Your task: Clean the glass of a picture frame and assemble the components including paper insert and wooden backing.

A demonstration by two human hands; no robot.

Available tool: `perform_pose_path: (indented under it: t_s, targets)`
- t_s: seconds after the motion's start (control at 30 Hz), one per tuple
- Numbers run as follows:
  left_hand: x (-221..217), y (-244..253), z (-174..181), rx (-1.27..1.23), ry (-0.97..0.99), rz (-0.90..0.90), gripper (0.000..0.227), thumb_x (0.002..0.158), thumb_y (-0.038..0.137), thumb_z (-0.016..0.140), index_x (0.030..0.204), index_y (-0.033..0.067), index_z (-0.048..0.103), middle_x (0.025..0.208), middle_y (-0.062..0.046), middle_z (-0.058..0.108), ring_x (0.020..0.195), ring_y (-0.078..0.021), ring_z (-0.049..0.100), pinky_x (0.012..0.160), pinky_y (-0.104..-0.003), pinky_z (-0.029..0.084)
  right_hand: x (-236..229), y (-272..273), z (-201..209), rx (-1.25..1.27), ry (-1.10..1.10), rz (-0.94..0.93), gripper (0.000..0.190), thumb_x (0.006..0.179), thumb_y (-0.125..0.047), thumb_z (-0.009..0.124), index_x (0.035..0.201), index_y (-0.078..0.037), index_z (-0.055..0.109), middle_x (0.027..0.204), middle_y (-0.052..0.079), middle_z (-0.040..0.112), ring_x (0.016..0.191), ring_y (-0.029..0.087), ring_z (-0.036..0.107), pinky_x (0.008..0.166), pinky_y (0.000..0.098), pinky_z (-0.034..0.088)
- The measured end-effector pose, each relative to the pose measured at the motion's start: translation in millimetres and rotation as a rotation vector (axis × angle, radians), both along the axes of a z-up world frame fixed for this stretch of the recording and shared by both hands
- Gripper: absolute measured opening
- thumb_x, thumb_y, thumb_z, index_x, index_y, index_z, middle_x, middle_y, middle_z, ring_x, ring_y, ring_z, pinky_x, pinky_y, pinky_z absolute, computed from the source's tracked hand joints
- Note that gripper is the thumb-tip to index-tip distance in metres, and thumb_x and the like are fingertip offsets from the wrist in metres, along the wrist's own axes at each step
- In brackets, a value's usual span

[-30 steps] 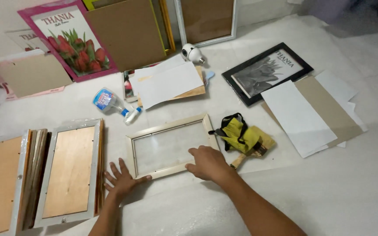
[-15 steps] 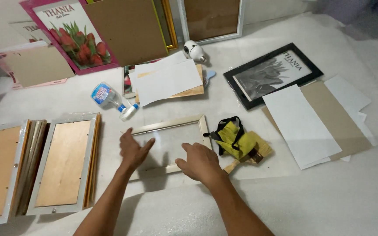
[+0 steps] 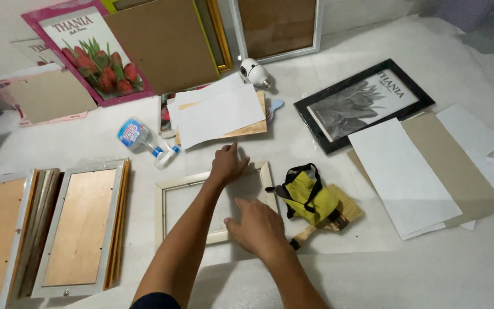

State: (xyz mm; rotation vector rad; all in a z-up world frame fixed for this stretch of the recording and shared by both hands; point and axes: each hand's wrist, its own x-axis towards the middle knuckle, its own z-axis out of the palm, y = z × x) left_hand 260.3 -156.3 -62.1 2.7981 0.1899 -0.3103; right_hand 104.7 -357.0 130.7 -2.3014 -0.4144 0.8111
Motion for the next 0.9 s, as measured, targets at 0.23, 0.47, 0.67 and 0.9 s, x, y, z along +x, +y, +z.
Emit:
perform_pose_path:
  t_s: [0.23,0.47,0.67,0.9]
  targets:
    - [11.4,-10.0,56.7,-0.059,-0.077,0.042,0.089,0.094,0.024,0.062,0.163,0.0197,0.007,0.136,-0.025,0.053,0.1,-0.0384,0.065,0.08,-0.049,0.059,5.9,12.2,25.1,-0.119,0.095,-0.021,0.057,0.098,-0.039,0.061,0.147,-0.012,0.051,0.123,0.013,0.065,0.11,0.028,0.065,0.096,0.0477,0.052]
    - [38.2,11.1,56.2,-0.062,-0.158,0.09,0.089,0.094,0.022,0.062,0.162,0.0135,0.006,0.144,-0.027,0.046,0.11,-0.0436,0.061,0.089,-0.051,0.053,8.4,13.2,27.5,-0.083,0.116,-0.006,0.056,0.098,-0.035,0.062,0.146,-0.008,0.05,0.126,0.014,0.065,0.111,0.028,0.067,0.096,0.0463,0.053]
    - [48.0,11.0,51.3,-0.015,-0.12,0.141,0.094,0.089,0.024,0.068,0.161,0.0098,0.009,0.157,-0.024,0.032,0.129,-0.0445,0.049,0.099,-0.053,0.049,7.7,17.2,19.6,-0.089,0.111,0.001,0.057,0.098,-0.038,0.06,0.146,-0.009,0.049,0.125,0.013,0.065,0.114,0.029,0.064,0.097,0.0482,0.051]
    - [49.6,8.7,42.6,-0.22,-0.313,0.161,0.097,0.087,0.012,0.068,0.159,0.0012,0.004,0.152,-0.031,0.028,0.135,-0.0455,0.041,0.113,-0.05,0.039,8.6,20.9,21.7,-0.114,0.138,0.025,0.058,0.099,-0.038,0.06,0.149,-0.011,0.047,0.128,0.011,0.064,0.115,0.026,0.065,0.098,0.0469,0.052]
